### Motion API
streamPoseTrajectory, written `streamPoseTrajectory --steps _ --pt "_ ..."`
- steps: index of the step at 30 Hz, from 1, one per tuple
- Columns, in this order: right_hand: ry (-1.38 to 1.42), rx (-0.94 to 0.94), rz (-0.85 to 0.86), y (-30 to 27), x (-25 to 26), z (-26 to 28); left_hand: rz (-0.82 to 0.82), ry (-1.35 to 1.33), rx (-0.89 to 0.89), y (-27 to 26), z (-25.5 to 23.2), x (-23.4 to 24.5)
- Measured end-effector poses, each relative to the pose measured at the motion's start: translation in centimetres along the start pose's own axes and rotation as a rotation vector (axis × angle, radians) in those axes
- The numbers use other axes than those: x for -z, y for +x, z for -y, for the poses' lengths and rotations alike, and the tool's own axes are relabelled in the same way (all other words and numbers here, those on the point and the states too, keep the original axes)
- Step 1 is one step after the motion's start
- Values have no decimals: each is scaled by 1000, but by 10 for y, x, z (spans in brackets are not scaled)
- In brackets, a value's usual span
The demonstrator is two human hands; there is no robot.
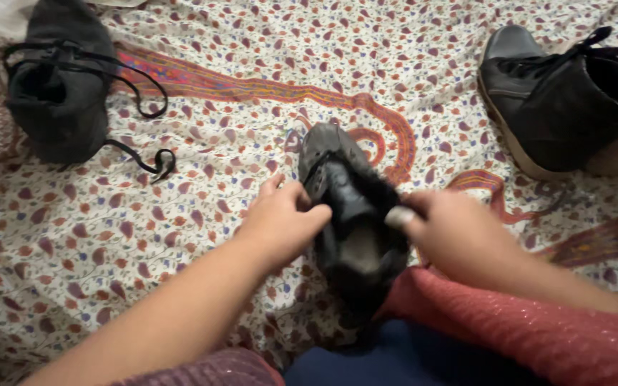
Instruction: The person removes laces from a black shoe, then threads the laces back through the eyelets and ties them. They repeat the process on a second black shoe, threading and tying the laces. The shoes are handled one at a time on a patterned bedspread.
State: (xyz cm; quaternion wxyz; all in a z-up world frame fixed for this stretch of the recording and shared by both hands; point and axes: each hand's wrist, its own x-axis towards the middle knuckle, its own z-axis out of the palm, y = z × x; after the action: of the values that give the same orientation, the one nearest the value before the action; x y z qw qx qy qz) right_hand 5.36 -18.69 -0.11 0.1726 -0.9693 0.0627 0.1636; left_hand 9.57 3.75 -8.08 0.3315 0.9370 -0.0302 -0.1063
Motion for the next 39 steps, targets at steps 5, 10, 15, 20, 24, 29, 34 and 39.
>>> streamPoseTrajectory --steps 5,10,15,20,24,29,34,39 --pt "22 -21 94 -3 -2 1 295 -428 391 6 -1 3" --pt "156 21 23 2 28 -1 66 -546 388 17 -14 6" --pt "343 -258 6 6 74 14 151 -325 198 25 -16 33" --pt "178 98 -36 2 67 34 192 -819 73 28 -42 27" --pt "12 434 87 -11 21 43 335 -1053 292 8 -48 17" --pt "162 439 141 -5 28 45 518 -683 353 5 -44 28" --pt "280 367 211 14 61 40 705 -626 369 18 -40 48" --pt "382 102 221 22 62 32 685 -428 179 17 -42 50"
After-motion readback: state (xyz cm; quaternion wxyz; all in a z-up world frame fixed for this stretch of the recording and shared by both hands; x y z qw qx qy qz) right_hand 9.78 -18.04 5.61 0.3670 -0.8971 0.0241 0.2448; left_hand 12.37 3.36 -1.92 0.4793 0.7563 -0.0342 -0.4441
